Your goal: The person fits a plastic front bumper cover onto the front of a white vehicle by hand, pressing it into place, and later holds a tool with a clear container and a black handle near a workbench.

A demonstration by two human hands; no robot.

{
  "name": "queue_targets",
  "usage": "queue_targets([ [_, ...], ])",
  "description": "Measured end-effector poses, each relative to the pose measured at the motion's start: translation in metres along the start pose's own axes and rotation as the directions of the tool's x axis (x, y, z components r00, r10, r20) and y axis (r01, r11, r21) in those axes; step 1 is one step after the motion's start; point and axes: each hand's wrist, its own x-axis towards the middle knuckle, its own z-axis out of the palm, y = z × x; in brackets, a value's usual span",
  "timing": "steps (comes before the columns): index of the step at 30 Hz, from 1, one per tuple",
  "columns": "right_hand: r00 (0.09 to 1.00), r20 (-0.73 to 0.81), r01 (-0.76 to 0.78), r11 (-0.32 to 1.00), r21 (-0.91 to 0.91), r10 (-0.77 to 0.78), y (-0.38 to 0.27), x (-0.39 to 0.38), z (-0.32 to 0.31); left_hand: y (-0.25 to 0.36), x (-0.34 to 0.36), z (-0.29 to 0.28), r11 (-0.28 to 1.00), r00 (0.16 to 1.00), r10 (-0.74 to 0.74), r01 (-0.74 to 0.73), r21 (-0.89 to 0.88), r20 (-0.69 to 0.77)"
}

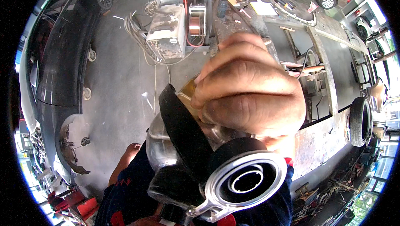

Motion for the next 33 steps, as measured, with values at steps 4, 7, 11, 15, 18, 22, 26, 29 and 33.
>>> queue_targets([
  [4, 1.000, -0.001, 0.010, 1.000, -0.007, -0.010, 0.002, 0.000, -0.002, -0.014, 0.002, 0.004, 1.000, 0.998, -0.014, 0.015, -0.013, 0.057],
  [7, 1.000, 0.027, -0.004, 1.000, -0.020, 0.005, -0.004, 0.001, -0.007, -0.014, 0.007, 0.003, 0.999, 0.999, 0.034, -0.033, -0.029, 0.029],
  [11, 0.999, 0.033, 0.001, 1.000, -0.002, -0.001, 0.002, -0.002, -0.004, -0.007, -0.004, 0.004, 1.000, 0.999, 0.027, -0.027, 0.015, 0.029],
  [15, 0.999, 0.029, 0.014, 1.000, -0.026, -0.014, -0.002, -0.005, -0.008, 0.003, -0.001, -0.001, 0.999, 0.997, 0.049, -0.048, -0.017, 0.054],
  [18, 1.000, 0.005, -0.010, 1.000, -0.024, 0.010, -0.005, -0.006, -0.008, -0.007, 0.000, 0.000, 1.000, 0.998, 0.020, -0.019, -0.021, 0.054],
  [22, 0.999, 0.035, 0.002, 0.999, -0.046, -0.001, -0.005, -0.009, -0.012, -0.009, 0.003, 0.002, 0.998, 0.998, 0.059, -0.058, -0.028, 0.024],
  [26, 0.997, 0.074, 0.005, 1.000, -0.010, -0.004, 0.003, -0.010, -0.008, -0.035, -0.001, 0.013, 0.999, 0.999, 0.031, -0.031, 0.021, 0.028],
  [29, 0.997, 0.070, -0.010, 0.999, -0.047, 0.013, -0.009, -0.009, -0.017, -0.020, 0.014, 0.003, 0.995, 0.996, 0.077, -0.079, 0.056, 0.043],
  [33, 0.998, 0.063, -0.023, 0.999, -0.034, 0.026, -0.007, -0.011, -0.016, -0.023, 0.013, 0.003, 0.998, 0.998, 0.034, -0.037, 0.042, 0.055],
])
